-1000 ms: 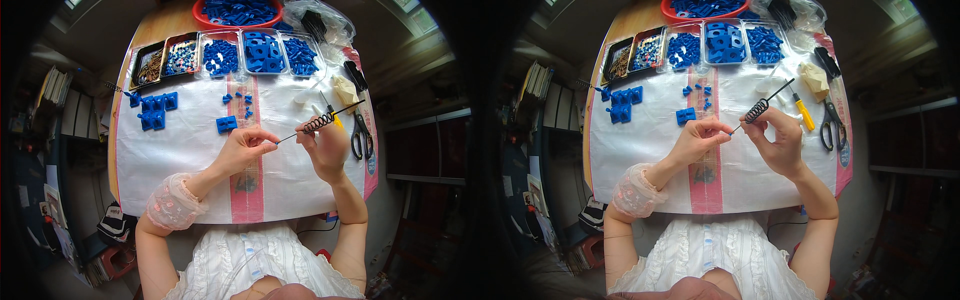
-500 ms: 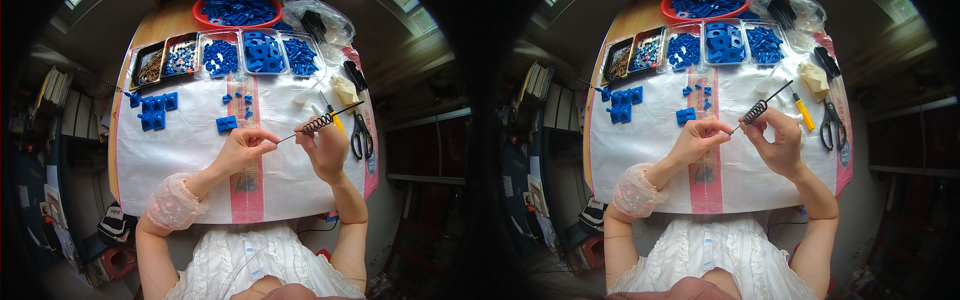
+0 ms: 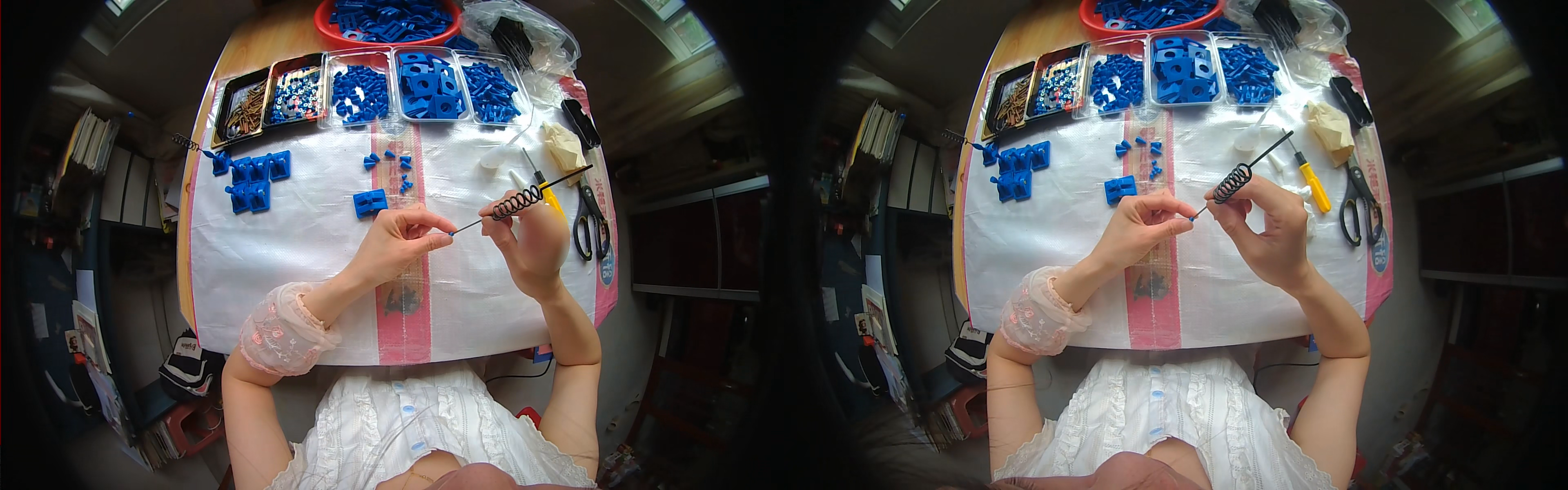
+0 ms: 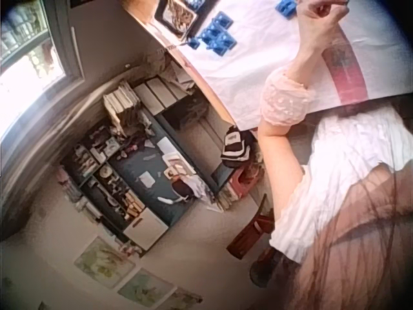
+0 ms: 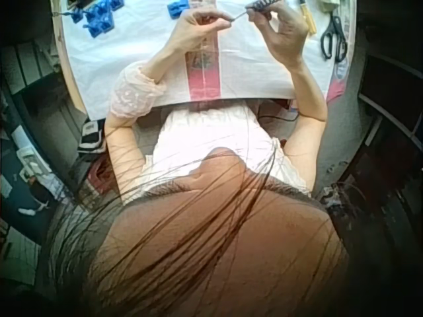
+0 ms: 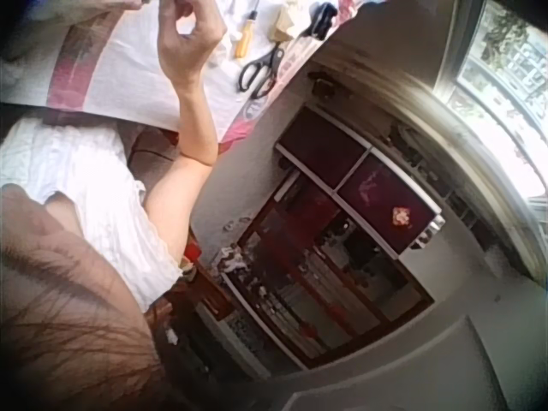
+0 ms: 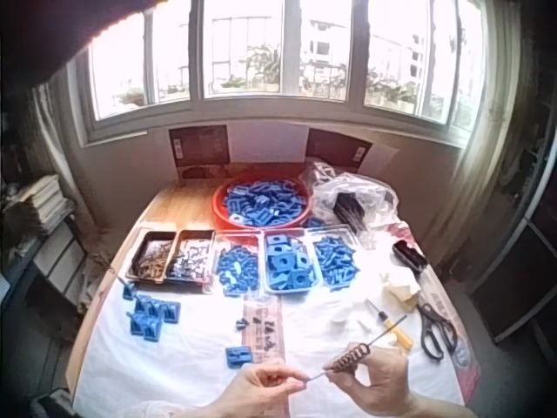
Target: Assembling blue plastic components onto a metal rod with a spring and applying adhesive from a tube.
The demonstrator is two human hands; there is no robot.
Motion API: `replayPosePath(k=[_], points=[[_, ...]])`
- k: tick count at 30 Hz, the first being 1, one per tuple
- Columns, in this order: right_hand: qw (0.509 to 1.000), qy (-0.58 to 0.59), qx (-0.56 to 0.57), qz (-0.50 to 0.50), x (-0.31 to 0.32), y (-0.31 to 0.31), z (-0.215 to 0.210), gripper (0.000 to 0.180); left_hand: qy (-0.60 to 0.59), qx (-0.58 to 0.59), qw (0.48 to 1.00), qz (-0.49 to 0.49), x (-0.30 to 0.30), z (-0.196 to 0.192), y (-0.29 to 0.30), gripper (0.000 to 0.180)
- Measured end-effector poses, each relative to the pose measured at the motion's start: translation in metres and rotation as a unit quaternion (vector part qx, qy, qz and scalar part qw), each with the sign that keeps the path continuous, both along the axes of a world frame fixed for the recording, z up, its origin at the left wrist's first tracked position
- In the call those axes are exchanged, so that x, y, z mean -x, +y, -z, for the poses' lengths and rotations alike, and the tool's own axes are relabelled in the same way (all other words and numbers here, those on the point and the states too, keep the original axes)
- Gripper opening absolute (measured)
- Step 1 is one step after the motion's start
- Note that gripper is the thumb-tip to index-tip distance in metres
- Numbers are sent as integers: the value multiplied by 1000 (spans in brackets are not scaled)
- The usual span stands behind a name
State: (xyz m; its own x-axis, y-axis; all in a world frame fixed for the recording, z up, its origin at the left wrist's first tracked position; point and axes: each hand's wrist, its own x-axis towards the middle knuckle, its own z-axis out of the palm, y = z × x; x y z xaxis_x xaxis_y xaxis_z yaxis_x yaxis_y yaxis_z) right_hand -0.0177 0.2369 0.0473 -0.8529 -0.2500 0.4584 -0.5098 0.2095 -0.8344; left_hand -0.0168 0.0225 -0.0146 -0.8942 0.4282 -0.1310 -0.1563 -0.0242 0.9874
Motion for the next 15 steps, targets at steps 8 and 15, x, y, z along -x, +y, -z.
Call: replayPosePath(k=[8,15], points=[[1000,-12,11,5,-1,-2,-1,13,-7,-12,1000,1,0,3,0,12],[999,-22,31,2,0,-4,1,13,26,-28,999,-12,-2,6,2,13]])
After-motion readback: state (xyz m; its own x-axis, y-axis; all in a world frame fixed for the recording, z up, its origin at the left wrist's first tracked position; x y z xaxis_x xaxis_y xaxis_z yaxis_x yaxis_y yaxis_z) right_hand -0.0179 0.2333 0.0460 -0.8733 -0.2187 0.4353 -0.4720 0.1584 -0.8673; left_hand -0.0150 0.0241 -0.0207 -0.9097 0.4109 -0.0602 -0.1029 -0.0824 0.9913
